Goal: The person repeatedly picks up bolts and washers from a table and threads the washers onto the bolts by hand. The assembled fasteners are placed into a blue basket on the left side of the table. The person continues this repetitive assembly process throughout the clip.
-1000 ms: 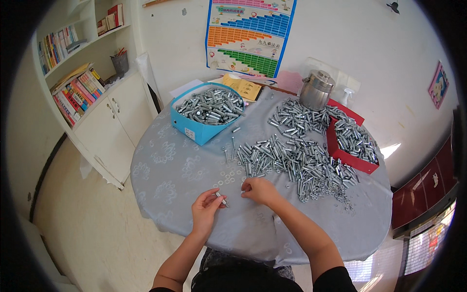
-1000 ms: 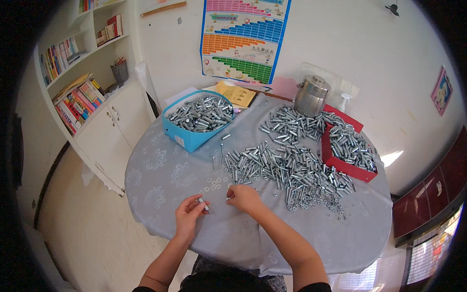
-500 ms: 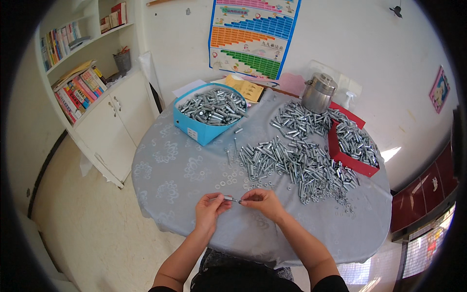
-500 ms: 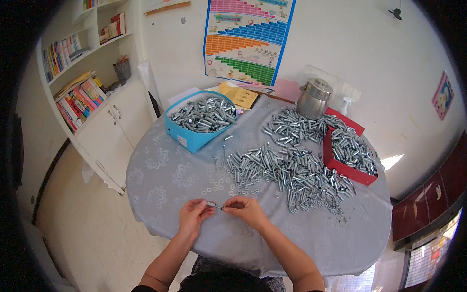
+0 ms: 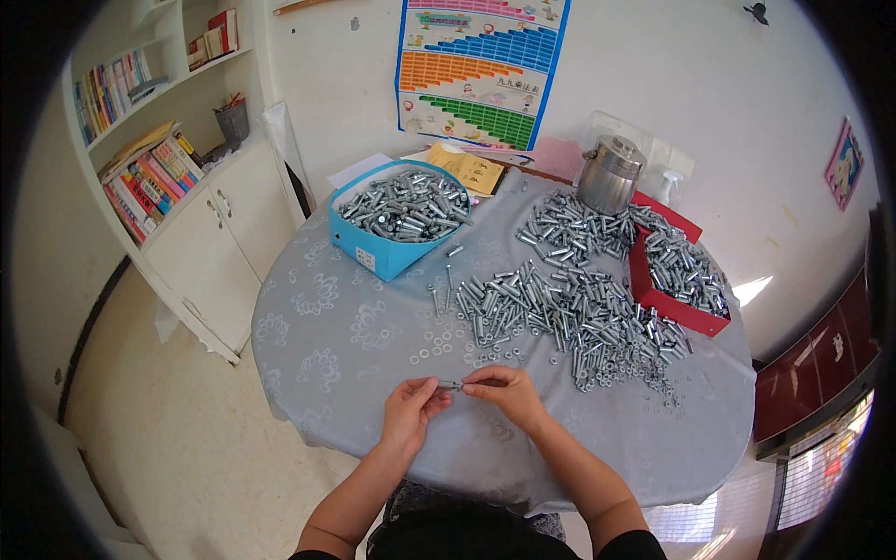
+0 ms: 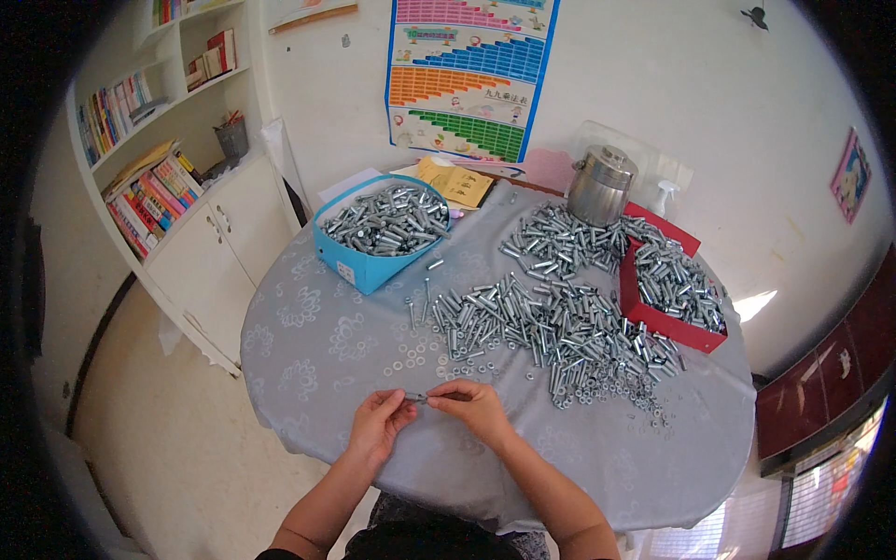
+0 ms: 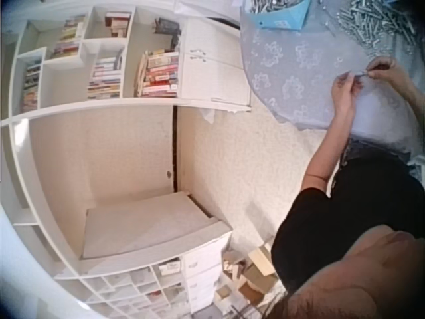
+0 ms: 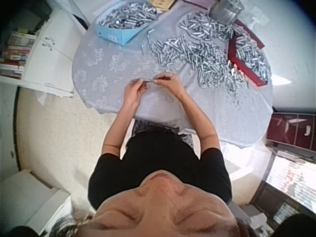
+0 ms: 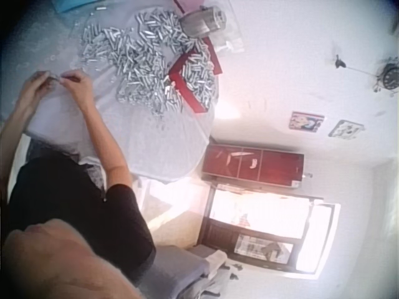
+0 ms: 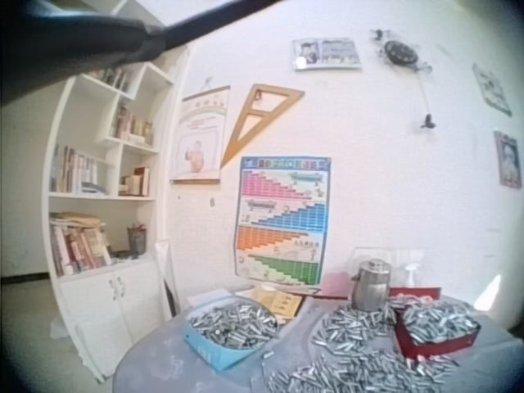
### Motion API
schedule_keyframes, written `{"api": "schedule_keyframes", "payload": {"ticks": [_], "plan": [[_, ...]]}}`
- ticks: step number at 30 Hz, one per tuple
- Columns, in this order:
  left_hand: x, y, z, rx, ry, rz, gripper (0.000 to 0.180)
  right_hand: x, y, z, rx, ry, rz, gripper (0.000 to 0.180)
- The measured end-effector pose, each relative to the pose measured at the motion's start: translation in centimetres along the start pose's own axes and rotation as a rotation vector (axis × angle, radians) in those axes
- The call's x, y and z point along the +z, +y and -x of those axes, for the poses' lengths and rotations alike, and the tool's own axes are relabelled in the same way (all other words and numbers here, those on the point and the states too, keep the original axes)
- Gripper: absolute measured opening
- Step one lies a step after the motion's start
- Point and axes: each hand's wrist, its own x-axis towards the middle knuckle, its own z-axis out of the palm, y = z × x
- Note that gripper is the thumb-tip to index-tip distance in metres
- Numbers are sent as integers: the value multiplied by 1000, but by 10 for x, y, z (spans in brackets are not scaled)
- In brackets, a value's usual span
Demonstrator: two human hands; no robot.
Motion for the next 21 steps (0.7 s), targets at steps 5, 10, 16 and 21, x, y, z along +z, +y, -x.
{"api": "schedule_keyframes", "payload": {"ticks": [5, 10, 16, 21], "plan": [[1, -5, -2, -12, 4, 30, 16, 2, -2, 1, -188, 49, 129, 13], [2, -6, -1, -51, -5, 40, 16, 0, 1, 1, -181, 32, 78, 16], [8, -4, 2, -108, -25, 32, 14, 1, 2, 1, -155, 45, 24, 16], [7, -4, 3, -135, -30, 52, 13, 1, -5, 1, -72, 12, -6, 16]]}}
